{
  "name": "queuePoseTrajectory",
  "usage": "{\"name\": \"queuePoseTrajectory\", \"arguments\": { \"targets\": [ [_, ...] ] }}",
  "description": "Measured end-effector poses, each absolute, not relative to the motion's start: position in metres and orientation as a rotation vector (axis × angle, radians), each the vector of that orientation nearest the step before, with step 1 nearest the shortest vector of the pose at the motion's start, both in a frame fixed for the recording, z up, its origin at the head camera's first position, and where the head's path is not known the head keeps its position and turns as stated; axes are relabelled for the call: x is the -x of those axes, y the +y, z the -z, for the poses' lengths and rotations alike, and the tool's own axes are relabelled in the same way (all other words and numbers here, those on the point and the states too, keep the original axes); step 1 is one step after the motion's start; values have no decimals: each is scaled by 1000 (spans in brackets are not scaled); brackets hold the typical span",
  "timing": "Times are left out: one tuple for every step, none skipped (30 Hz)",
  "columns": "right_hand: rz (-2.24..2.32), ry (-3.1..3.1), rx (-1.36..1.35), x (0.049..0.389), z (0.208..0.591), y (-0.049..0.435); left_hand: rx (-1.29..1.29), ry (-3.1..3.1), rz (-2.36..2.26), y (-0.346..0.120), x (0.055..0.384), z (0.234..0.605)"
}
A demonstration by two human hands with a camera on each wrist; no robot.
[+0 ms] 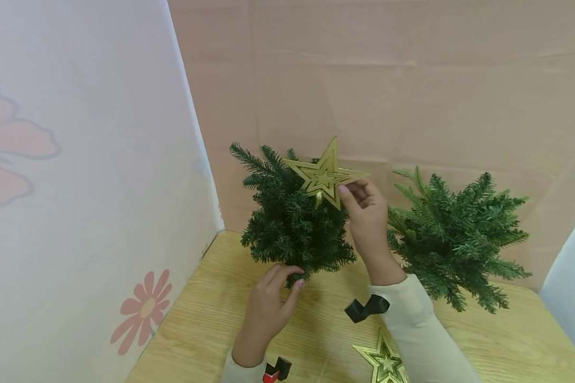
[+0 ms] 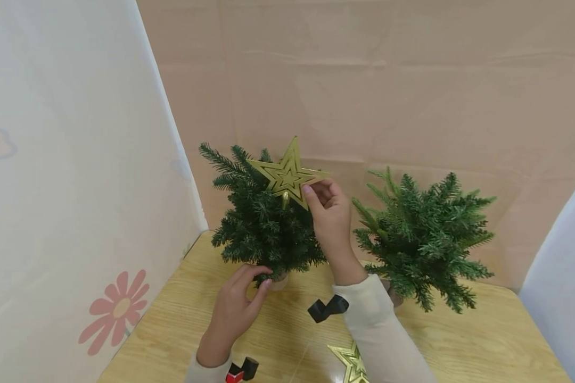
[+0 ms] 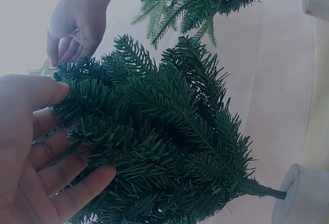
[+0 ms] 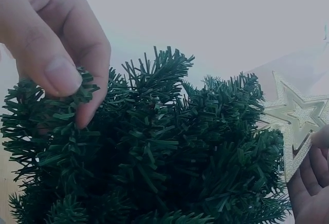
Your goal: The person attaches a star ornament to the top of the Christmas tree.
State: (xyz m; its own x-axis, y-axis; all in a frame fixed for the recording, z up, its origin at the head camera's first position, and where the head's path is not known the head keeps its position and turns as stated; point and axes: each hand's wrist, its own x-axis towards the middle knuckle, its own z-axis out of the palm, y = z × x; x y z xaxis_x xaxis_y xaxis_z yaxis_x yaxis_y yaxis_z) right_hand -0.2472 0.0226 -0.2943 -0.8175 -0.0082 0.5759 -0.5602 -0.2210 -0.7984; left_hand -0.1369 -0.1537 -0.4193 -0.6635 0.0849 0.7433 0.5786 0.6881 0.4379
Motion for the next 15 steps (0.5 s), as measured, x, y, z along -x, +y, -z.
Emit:
{"name": "queuePoseTrajectory", "arguments": {
  "targets": [
    [-2100,-1686,-672,247,295,22,504,-2182,883,-154,137,419],
    [-2101,-1696,-672,246,296,22,502,-2183,881,-154,136,419],
    [-2100,-1707,-672,245,297,22,498,-2188,879,-154,136,419],
    [-2098,-1719,-674,245,298,22,494,-2194,878,-154,135,419],
    [-2096,-1727,-675,244,300,22,490,-2199,877,-154,135,419],
    [-2097,-1729,-680,243,301,22,486,-2205,876,-154,134,419],
    [-2095,-1730,-684,243,302,22,482,-2210,876,-154,134,419],
    [-2092,-1728,-688,242,304,22,478,-2213,876,-154,134,419],
    [-2093,-1719,-696,243,305,21,476,-2216,879,-154,133,419],
    [-2095,-1708,-704,243,306,21,474,-2217,880,-154,133,419],
    [-2096,-1700,-712,243,306,21,475,-2214,881,-154,133,419],
    [-2096,-1692,-718,243,307,21,477,-2210,880,-154,133,420],
    [-2092,-1690,-720,243,308,21,479,-2206,881,-154,134,420],
    [-2089,-1689,-723,244,308,21,483,-2199,880,-154,134,420],
    [-2087,-1687,-727,244,309,21,489,-2191,878,-154,134,420]
  ]
}}
